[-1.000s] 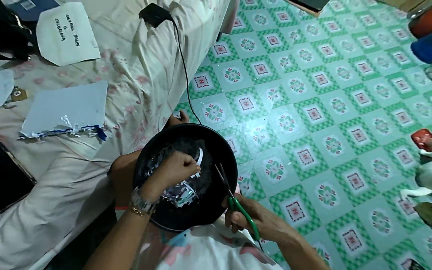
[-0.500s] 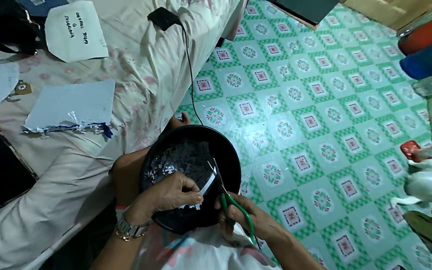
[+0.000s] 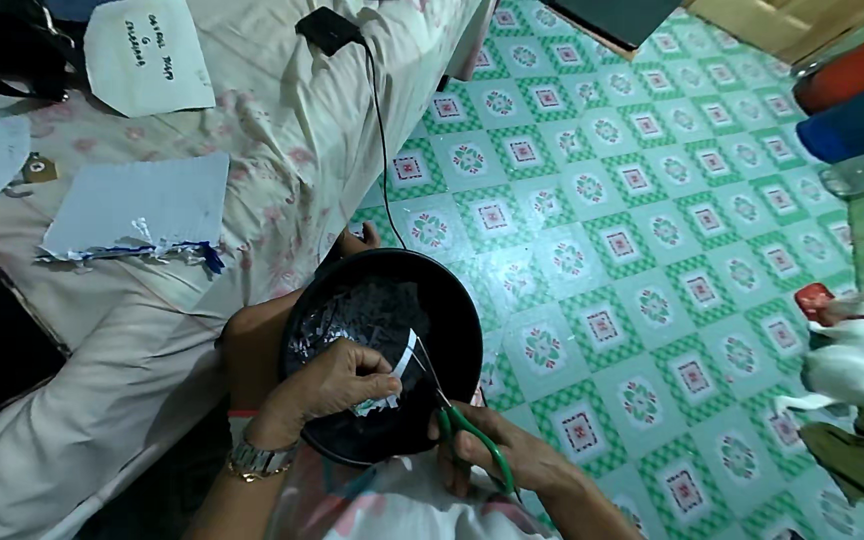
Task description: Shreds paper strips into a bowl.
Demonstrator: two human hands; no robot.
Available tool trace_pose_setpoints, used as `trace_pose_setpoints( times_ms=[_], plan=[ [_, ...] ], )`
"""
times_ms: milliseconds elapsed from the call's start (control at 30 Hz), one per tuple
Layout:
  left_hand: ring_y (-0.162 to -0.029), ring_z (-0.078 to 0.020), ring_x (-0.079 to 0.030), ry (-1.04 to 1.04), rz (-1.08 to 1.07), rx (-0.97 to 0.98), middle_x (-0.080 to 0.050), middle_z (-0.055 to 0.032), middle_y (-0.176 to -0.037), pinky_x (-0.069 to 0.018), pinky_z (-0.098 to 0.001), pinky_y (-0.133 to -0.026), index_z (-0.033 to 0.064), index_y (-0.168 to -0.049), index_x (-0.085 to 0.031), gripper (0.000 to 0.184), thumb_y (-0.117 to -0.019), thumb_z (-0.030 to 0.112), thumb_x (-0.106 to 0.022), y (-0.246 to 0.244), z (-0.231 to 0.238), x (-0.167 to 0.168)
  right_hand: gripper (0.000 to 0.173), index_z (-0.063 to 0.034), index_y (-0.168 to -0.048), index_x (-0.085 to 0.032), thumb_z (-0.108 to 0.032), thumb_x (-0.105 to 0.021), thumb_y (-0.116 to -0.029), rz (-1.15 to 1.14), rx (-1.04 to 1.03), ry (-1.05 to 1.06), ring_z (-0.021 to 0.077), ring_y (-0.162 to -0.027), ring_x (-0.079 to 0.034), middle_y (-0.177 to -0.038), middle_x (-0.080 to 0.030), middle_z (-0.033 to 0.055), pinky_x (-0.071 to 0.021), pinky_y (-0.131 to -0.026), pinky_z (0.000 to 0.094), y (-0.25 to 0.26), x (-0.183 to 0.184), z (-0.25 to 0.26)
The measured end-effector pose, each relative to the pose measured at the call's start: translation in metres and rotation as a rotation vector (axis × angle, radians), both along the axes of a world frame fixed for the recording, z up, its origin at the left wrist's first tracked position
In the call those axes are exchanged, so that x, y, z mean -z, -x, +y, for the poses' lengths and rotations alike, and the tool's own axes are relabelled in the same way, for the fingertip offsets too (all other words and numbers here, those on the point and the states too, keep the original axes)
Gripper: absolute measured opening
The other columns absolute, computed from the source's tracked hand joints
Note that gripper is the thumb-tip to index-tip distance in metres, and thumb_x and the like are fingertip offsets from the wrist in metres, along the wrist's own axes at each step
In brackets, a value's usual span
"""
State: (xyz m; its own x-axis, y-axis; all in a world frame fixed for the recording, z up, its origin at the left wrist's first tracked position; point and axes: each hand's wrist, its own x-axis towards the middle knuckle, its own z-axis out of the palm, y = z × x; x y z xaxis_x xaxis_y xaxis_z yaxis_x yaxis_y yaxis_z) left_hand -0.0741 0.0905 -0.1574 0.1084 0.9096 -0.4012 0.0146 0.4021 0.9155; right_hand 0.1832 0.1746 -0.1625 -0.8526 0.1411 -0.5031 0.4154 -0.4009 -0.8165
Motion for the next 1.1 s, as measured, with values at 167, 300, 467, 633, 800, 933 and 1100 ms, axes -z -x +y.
trace_pose_setpoints(
  times_ms=[167, 300, 467, 633, 800, 933, 1100],
  plan=[
    [-0.054, 0.0103, -0.045, 0.017, -0.005, 0.023, -0.051, 0.0169, -0.061, -0.0369, -0.0093, -0.052, 0.0095, -0.076, -0.066, 0.018, -0.0932, 0.006, -0.067, -0.003, 0.001, 0.002, 0.032, -0.0198, -0.092, -0.064, -0.051, -0.072, -0.0906, 0.093, 0.217, 0.008, -0.0019, -0.050, -0.061, -0.063, -0.064, -0.0133, -0.0514, -0.047, 0.0154, 0.011, 0.003, -0.003],
    [-0.054, 0.0106, -0.045, 0.025, -0.011, -0.013, -0.053, 0.0174, -0.062, -0.0365, -0.0090, -0.051, 0.0107, -0.076, -0.066, 0.017, -0.0924, 0.004, -0.067, -0.002, 0.000, 0.003, 0.037, -0.0194, -0.097, -0.063, -0.055, -0.069, -0.0915, 0.109, 0.176, 0.020, -0.0007, -0.055, -0.064, -0.067, -0.067, -0.0117, -0.0535, -0.052, 0.0162, 0.000, 0.006, -0.001],
    [-0.053, 0.0103, -0.044, 0.043, -0.012, 0.015, -0.052, 0.0169, -0.061, -0.0360, -0.0092, -0.051, 0.0098, -0.078, -0.067, 0.016, -0.0932, 0.005, -0.067, -0.006, 0.004, 0.002, 0.058, -0.0119, -0.110, -0.056, -0.066, -0.064, -0.0891, 0.016, 0.017, -0.037, 0.0027, -0.068, -0.067, -0.078, -0.067, -0.0102, -0.0567, -0.064, 0.0211, -0.002, 0.001, -0.003],
    [-0.053, 0.0100, -0.044, 0.048, -0.003, -0.024, -0.052, 0.0166, -0.061, -0.0373, -0.0094, -0.052, 0.0094, -0.078, -0.066, 0.016, -0.0936, 0.004, -0.066, -0.007, 0.004, 0.000, 0.032, -0.0192, -0.091, -0.063, -0.049, -0.073, -0.0895, 0.089, 0.211, -0.033, -0.0028, -0.049, -0.060, -0.062, -0.063, -0.0142, -0.0509, -0.046, 0.0151, 0.007, 0.003, -0.007],
    [-0.054, 0.0101, -0.045, 0.083, 0.010, -0.059, -0.053, 0.0169, -0.062, -0.0378, -0.0094, -0.052, 0.0102, -0.079, -0.067, 0.016, -0.0942, 0.005, -0.066, -0.004, 0.004, -0.002, 0.059, -0.0078, -0.108, -0.057, -0.063, -0.064, -0.0891, 0.015, 0.005, -0.169, -0.0010, -0.062, -0.061, -0.072, -0.063, -0.0107, -0.0526, -0.060, 0.0183, -0.001, 0.000, -0.002],
    [-0.054, 0.0094, -0.044, 0.099, 0.030, -0.022, -0.053, 0.0146, -0.063, -0.0366, -0.0099, -0.053, 0.0045, -0.084, -0.069, 0.011, -0.0949, 0.006, -0.067, -0.010, 0.009, -0.003, 0.063, -0.0036, -0.108, -0.059, -0.063, -0.067, -0.0865, -0.063, -0.032, -0.223, -0.0015, -0.059, -0.056, -0.070, -0.058, -0.0087, -0.0489, -0.057, 0.0173, 0.004, -0.003, -0.006],
    [-0.053, 0.0079, -0.047, 0.138, -0.030, -0.136, -0.054, 0.0152, -0.062, -0.0403, -0.0101, -0.053, 0.0103, -0.078, -0.066, 0.018, -0.0951, 0.004, -0.065, -0.010, 0.007, -0.002, 0.031, -0.0183, -0.091, -0.063, -0.048, -0.072, -0.0910, 0.112, 0.194, -0.096, -0.0036, -0.050, -0.060, -0.063, -0.062, -0.0147, -0.0512, -0.047, 0.0151, 0.003, 0.006, -0.009]
  ],
)
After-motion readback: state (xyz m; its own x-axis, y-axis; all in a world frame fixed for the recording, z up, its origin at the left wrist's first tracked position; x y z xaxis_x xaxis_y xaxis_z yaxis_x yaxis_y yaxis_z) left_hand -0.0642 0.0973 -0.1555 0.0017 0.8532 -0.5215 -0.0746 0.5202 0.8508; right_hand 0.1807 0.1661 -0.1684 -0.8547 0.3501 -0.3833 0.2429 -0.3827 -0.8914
